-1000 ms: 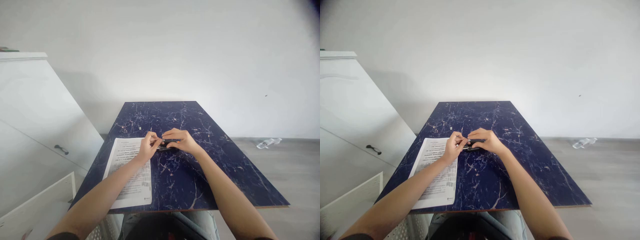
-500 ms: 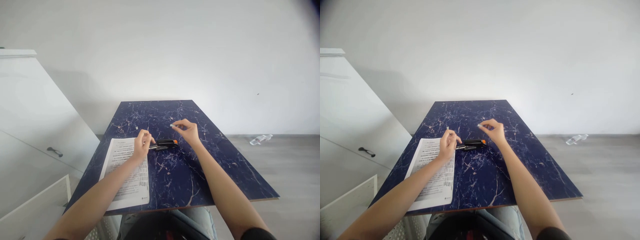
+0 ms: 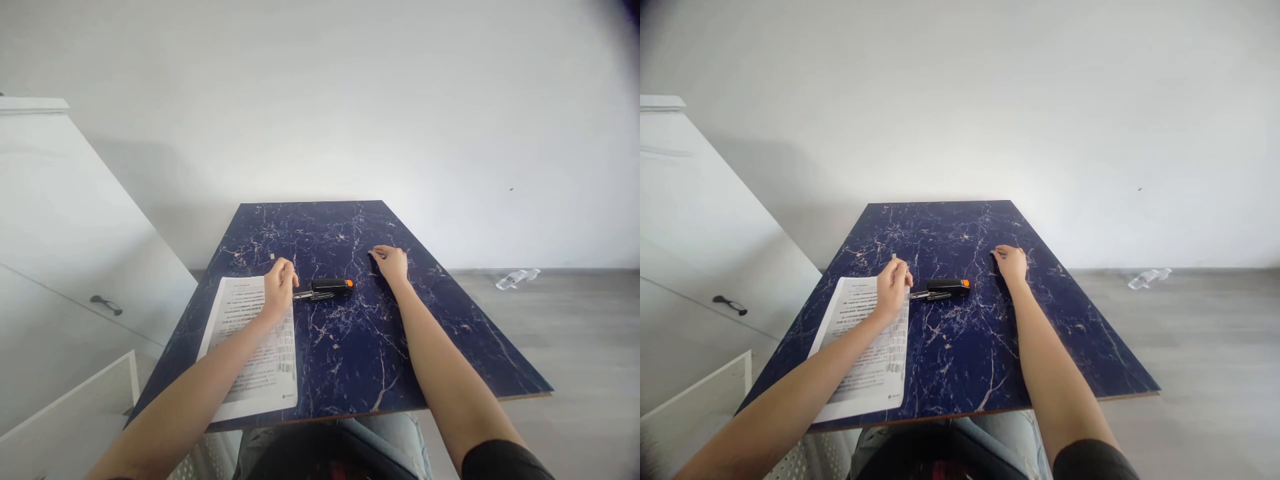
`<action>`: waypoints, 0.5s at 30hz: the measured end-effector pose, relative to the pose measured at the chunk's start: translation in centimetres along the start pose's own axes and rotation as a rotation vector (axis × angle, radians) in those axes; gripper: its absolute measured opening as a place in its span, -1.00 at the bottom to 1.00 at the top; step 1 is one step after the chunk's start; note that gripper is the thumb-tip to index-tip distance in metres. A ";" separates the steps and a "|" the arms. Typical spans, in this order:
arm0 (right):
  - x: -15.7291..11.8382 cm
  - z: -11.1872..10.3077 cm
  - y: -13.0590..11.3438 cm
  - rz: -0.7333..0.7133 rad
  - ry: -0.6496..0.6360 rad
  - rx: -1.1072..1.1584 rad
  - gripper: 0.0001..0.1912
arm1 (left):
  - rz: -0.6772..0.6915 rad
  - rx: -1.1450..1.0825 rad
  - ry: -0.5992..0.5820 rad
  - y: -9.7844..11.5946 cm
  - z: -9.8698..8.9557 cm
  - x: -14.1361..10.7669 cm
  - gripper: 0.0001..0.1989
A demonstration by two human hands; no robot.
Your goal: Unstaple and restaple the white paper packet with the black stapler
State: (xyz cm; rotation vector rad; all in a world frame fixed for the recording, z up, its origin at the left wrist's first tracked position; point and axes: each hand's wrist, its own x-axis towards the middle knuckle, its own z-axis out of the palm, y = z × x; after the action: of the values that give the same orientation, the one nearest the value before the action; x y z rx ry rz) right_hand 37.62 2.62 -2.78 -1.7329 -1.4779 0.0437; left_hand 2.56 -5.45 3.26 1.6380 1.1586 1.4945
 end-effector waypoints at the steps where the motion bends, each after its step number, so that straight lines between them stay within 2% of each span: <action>1: 0.0 0.1 0.0 -0.002 -0.006 -0.024 -0.77 | 0.000 0.002 -0.006 0.0 0.0 0.0 -0.65; 6: -0.1 -0.1 -0.3 0.014 -0.017 -0.101 -0.71 | -0.020 0.037 0.002 -0.2 0.0 0.0 -0.65; 10: -0.3 -1.5 -2.5 -0.007 0.012 -0.001 -0.66 | -0.040 0.084 0.077 -0.7 -0.2 0.3 -0.64; 11: -0.6 -2.1 -3.5 -0.042 -0.048 0.075 -0.64 | -0.044 0.087 0.096 -0.9 -0.3 0.4 -0.65; 12: -0.9 -2.6 -4.6 -0.097 -0.162 0.171 -0.60 | -0.048 0.084 0.111 -1.1 -0.4 0.5 -0.65; 15: -2.5 -3.4 -8.2 -0.391 -0.662 0.386 -0.42 | -0.052 0.059 0.132 -1.7 -0.5 0.8 -0.67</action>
State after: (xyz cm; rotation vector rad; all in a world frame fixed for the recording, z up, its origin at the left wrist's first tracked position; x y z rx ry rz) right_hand 32.04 -1.69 3.21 -1.1343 -2.0922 0.7041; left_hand 1.70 -4.10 2.11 1.5548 1.3182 1.5687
